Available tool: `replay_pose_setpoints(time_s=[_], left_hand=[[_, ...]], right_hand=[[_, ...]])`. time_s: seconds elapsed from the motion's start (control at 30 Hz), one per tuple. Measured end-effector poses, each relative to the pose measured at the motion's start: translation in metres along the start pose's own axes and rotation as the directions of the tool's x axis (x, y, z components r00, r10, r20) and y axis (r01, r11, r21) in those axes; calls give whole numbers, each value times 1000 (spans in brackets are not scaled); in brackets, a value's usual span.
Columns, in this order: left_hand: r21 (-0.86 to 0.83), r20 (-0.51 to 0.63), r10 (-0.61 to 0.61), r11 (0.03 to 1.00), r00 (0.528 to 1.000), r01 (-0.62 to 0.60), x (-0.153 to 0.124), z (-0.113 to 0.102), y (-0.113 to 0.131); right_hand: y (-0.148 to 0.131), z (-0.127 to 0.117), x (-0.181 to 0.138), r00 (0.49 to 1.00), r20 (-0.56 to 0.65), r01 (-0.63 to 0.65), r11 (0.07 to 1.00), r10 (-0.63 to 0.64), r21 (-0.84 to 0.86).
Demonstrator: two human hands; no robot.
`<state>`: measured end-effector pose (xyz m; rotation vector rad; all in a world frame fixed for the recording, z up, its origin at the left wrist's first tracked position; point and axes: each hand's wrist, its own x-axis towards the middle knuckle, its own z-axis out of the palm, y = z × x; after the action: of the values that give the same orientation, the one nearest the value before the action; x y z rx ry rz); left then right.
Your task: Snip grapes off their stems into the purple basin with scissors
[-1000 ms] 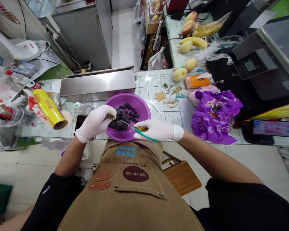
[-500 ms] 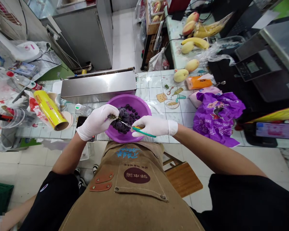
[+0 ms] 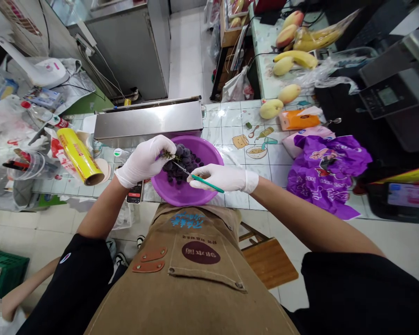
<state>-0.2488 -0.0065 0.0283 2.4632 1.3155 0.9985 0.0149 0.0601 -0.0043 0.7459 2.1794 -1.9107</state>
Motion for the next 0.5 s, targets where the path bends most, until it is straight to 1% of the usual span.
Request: replay_pose_setpoints(time_s=[0.13,0.23,0.37,0.5], left_hand=[[-9,-11,2,1000,1000,-2,5,0,-2],[-18,-23,16,1000,1000,-17,8,0,-4],[-26,-32,-6,1000,999,5,9,-1,-6],[-33,-21,-25,999,999,24,9,-2,-11]], right_hand=[[-5,-5,6,1000,2,-19,997,19,69],[-10,-8,9,1000,-1,-27,997,28,79],[-18,-10,9,998,-14,-54,998,54,34],[-20,-9,10,997,-59,-57,998,55,-35]])
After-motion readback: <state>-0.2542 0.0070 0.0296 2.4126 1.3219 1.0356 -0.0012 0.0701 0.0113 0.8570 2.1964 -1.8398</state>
